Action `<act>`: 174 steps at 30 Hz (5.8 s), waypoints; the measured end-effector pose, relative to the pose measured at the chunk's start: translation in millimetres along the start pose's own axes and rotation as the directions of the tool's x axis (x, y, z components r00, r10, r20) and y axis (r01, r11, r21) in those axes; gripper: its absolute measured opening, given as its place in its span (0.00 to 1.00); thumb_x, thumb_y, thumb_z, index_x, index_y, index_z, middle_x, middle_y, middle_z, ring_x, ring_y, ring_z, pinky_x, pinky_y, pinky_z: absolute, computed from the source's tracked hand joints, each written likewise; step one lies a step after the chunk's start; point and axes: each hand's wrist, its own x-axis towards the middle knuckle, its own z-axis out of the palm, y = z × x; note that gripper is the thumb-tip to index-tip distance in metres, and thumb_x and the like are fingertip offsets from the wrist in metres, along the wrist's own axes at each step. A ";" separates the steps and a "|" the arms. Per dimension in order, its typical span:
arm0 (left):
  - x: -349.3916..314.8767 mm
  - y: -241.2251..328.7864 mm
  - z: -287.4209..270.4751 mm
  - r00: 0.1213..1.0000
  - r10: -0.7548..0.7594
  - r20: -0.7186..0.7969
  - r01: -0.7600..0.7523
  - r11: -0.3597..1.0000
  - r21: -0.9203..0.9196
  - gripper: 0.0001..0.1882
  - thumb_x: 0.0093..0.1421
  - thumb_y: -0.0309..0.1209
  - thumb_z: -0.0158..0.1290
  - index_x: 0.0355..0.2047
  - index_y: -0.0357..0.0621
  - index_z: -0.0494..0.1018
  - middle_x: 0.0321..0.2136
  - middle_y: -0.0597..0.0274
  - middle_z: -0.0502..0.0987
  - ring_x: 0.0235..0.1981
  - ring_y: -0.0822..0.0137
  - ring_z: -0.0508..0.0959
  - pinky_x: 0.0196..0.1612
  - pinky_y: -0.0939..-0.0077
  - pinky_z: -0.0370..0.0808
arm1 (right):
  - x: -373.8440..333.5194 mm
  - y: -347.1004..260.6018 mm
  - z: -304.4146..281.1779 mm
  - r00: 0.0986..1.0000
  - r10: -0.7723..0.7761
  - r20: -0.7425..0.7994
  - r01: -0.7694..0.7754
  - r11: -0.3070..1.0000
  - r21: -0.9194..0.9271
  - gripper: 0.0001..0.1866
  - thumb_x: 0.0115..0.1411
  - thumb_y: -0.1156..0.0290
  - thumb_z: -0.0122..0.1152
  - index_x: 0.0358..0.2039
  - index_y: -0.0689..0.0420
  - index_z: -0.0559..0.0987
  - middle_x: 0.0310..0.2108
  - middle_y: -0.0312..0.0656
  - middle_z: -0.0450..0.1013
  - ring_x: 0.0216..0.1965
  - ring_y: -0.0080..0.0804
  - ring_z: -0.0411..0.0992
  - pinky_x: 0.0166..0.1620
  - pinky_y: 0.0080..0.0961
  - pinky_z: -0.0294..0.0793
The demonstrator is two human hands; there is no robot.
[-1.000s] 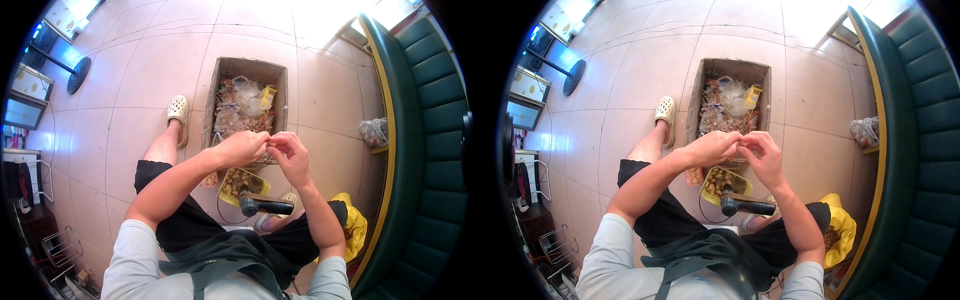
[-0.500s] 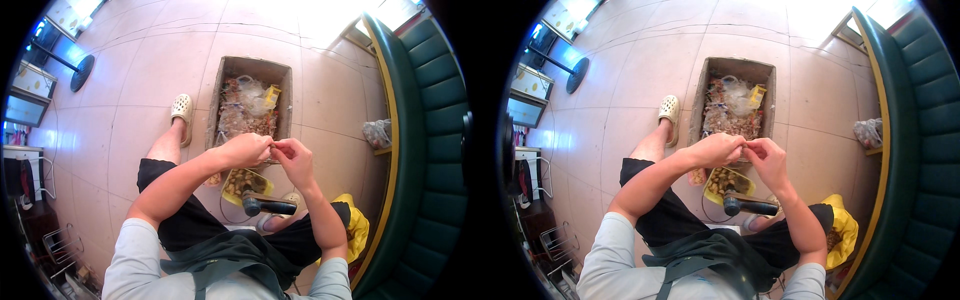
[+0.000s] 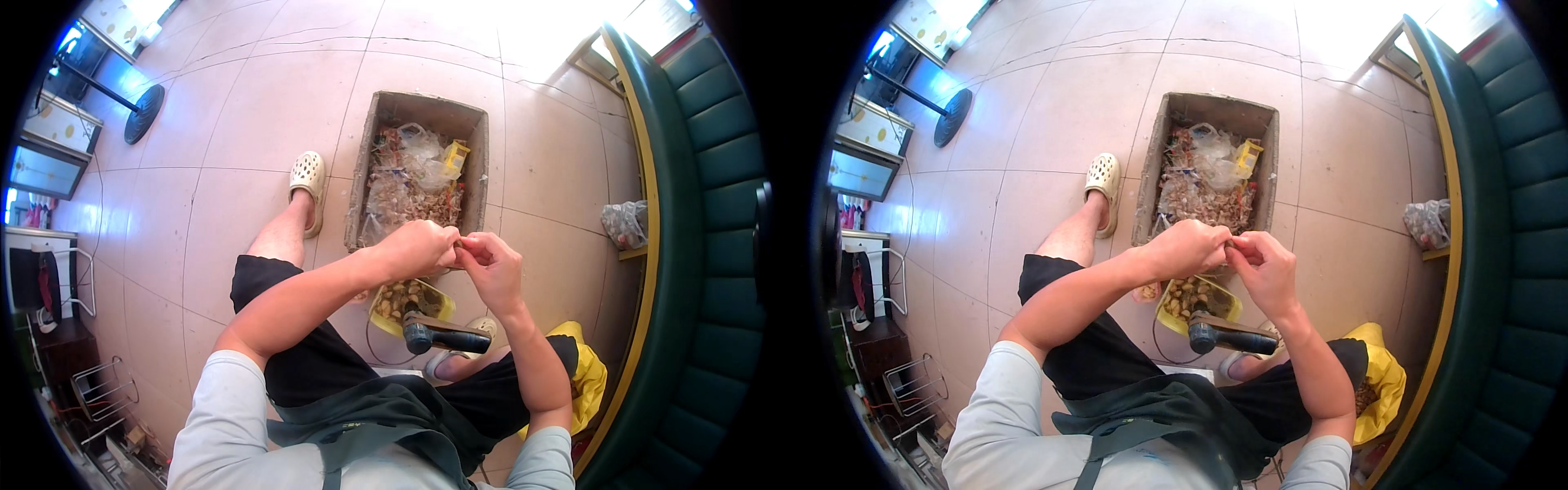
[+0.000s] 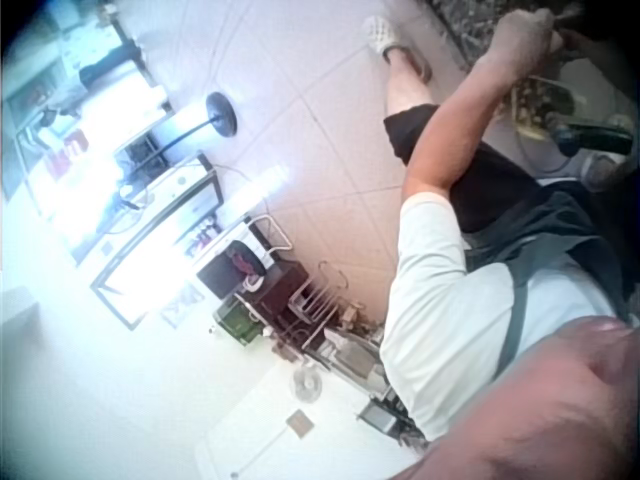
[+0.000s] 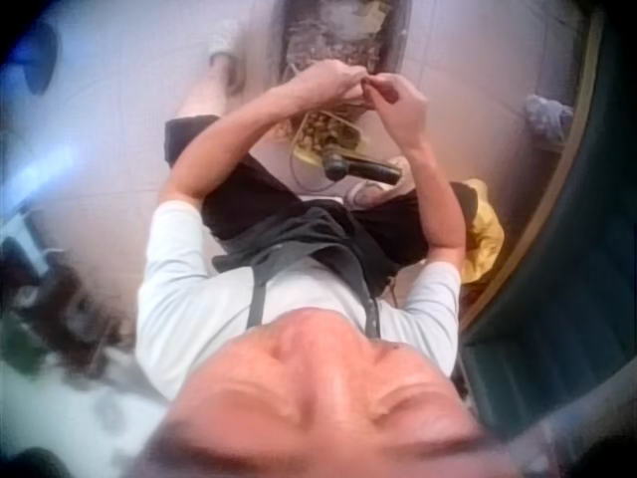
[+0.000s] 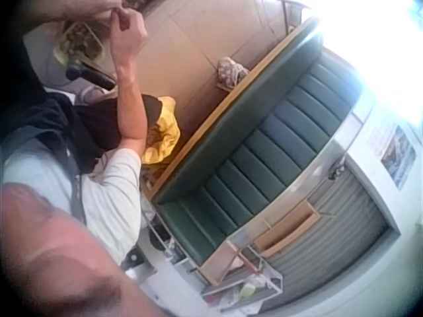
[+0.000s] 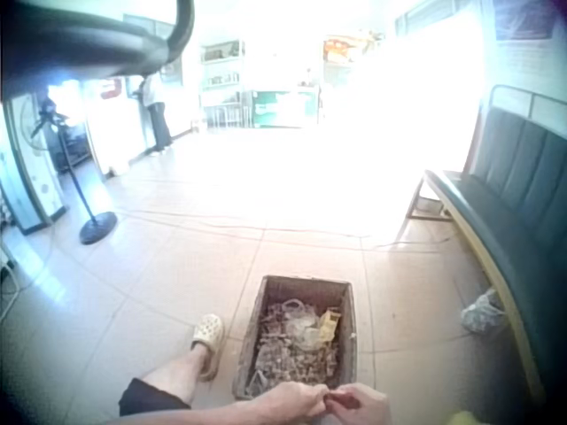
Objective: The person peels cloves of garlic by hand over a cardboard box and places the peeled cloves into a small container.
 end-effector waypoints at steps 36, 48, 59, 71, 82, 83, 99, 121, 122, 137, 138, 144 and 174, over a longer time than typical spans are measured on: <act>-2.2 16.9 -25.1 0.956 -0.039 -0.291 -0.075 0.927 -0.368 0.07 0.59 0.23 0.65 0.38 0.42 0.79 0.32 0.63 0.79 0.30 0.71 0.77 0.32 0.75 0.74 | 9.1 -15.8 -13.6 0.970 0.194 0.147 -0.239 0.867 0.437 0.12 0.66 0.80 0.66 0.48 0.66 0.78 0.40 0.44 0.81 0.39 0.28 0.81 0.45 0.25 0.85; -1.7 10.6 -21.7 0.951 0.095 -0.293 -0.183 0.939 -0.290 0.05 0.58 0.20 0.64 0.34 0.41 0.80 0.32 0.60 0.80 0.32 0.66 0.81 0.34 0.73 0.76 | 3.9 -10.3 -15.6 0.972 0.161 0.170 -0.219 0.886 0.409 0.11 0.64 0.81 0.67 0.47 0.67 0.78 0.37 0.45 0.82 0.37 0.28 0.82 0.44 0.25 0.85; 2.3 12.8 -23.1 0.957 0.094 -0.275 -0.179 0.937 -0.300 0.07 0.59 0.20 0.62 0.38 0.39 0.77 0.33 0.58 0.78 0.34 0.61 0.80 0.37 0.71 0.76 | 12.6 -13.4 -20.1 0.962 0.204 0.182 -0.273 0.710 0.650 0.11 0.66 0.79 0.65 0.49 0.64 0.78 0.42 0.46 0.80 0.40 0.31 0.82 0.45 0.27 0.85; -3.2 22.7 -25.4 0.951 -0.007 -0.308 -0.097 0.942 -0.321 0.05 0.65 0.25 0.61 0.38 0.38 0.78 0.32 0.59 0.78 0.31 0.67 0.78 0.34 0.72 0.76 | 8.1 -9.4 -18.0 0.961 0.188 0.205 -0.276 0.734 0.620 0.15 0.68 0.78 0.63 0.54 0.65 0.78 0.45 0.46 0.81 0.42 0.31 0.81 0.48 0.26 0.84; -0.8 13.8 -20.4 0.953 -0.096 -0.286 -0.020 0.926 -0.377 0.09 0.64 0.26 0.62 0.41 0.36 0.75 0.33 0.59 0.79 0.29 0.70 0.78 0.32 0.74 0.75 | 12.4 -12.1 -20.1 0.920 0.267 0.285 -0.391 0.606 0.693 0.12 0.70 0.76 0.61 0.52 0.62 0.76 0.47 0.46 0.80 0.42 0.29 0.80 0.47 0.24 0.83; -2.0 14.1 -20.3 0.961 -0.110 -0.252 -0.005 0.910 -0.415 0.10 0.63 0.25 0.62 0.42 0.37 0.74 0.33 0.59 0.79 0.29 0.72 0.78 0.31 0.75 0.75 | 12.7 -13.7 -19.7 0.924 0.272 0.269 -0.382 0.610 0.695 0.11 0.70 0.76 0.61 0.51 0.62 0.76 0.47 0.46 0.80 0.43 0.29 0.80 0.47 0.25 0.83; -5.4 19.4 -23.9 0.920 0.072 -0.385 -0.192 0.940 -0.282 0.06 0.59 0.21 0.65 0.35 0.43 0.80 0.34 0.64 0.78 0.29 0.71 0.78 0.31 0.77 0.75 | 6.5 -18.4 -14.7 0.991 0.013 0.136 -0.077 0.877 0.474 0.13 0.64 0.87 0.64 0.48 0.64 0.77 0.51 0.44 0.77 0.52 0.29 0.77 0.58 0.26 0.79; -7.8 20.2 -28.0 0.892 0.176 -0.417 -0.259 0.954 -0.152 0.05 0.58 0.22 0.65 0.34 0.42 0.80 0.33 0.60 0.79 0.31 0.61 0.82 0.33 0.71 0.80 | -1.4 -21.8 -5.2 0.986 -0.166 0.005 0.157 0.942 0.298 0.12 0.63 0.89 0.64 0.46 0.66 0.78 0.49 0.49 0.77 0.50 0.32 0.79 0.54 0.27 0.83; -7.5 19.5 -27.6 0.887 0.195 -0.419 -0.270 0.954 -0.127 0.05 0.58 0.22 0.65 0.34 0.42 0.80 0.33 0.60 0.79 0.31 0.60 0.83 0.33 0.70 0.80 | -1.7 -21.4 -5.2 0.985 -0.171 0.002 0.163 0.942 0.293 0.12 0.63 0.89 0.64 0.46 0.66 0.78 0.49 0.49 0.77 0.50 0.32 0.79 0.54 0.27 0.83; -5.6 21.7 -24.1 0.938 0.115 -0.328 -0.212 0.937 -0.279 0.07 0.61 0.18 0.60 0.37 0.40 0.74 0.34 0.58 0.74 0.32 0.62 0.79 0.36 0.72 0.76 | 2.1 -20.2 -5.4 0.978 -0.204 -0.040 0.208 0.957 0.201 0.12 0.61 0.87 0.66 0.44 0.64 0.78 0.49 0.48 0.77 0.49 0.31 0.79 0.52 0.25 0.82; -5.7 22.3 -24.9 0.945 0.102 -0.311 -0.201 0.931 -0.306 0.07 0.61 0.18 0.60 0.37 0.39 0.74 0.34 0.58 0.73 0.32 0.64 0.78 0.36 0.73 0.76 | 2.3 -20.4 -5.7 0.975 -0.218 -0.043 0.223 0.957 0.189 0.12 0.61 0.87 0.66 0.44 0.64 0.78 0.49 0.47 0.77 0.49 0.30 0.79 0.52 0.25 0.82; -5.2 22.4 -30.9 0.970 -0.122 -0.208 -0.023 0.813 -0.581 0.05 0.65 0.21 0.60 0.38 0.38 0.74 0.33 0.67 0.75 0.35 0.76 0.77 0.39 0.78 0.75 | 3.1 -12.9 -7.7 0.989 -0.146 0.002 0.145 0.987 0.066 0.12 0.62 0.86 0.67 0.45 0.64 0.77 0.47 0.46 0.78 0.47 0.29 0.79 0.51 0.26 0.82; -4.8 15.0 -15.6 0.921 0.036 -0.387 -0.042 0.999 -0.006 0.05 0.55 0.26 0.62 0.32 0.41 0.78 0.28 0.57 0.80 0.27 0.56 0.82 0.31 0.66 0.79 | 7.5 -17.3 -8.2 0.934 0.299 0.195 -0.356 0.737 0.575 0.11 0.70 0.75 0.62 0.50 0.64 0.78 0.46 0.41 0.79 0.44 0.26 0.80 0.49 0.24 0.82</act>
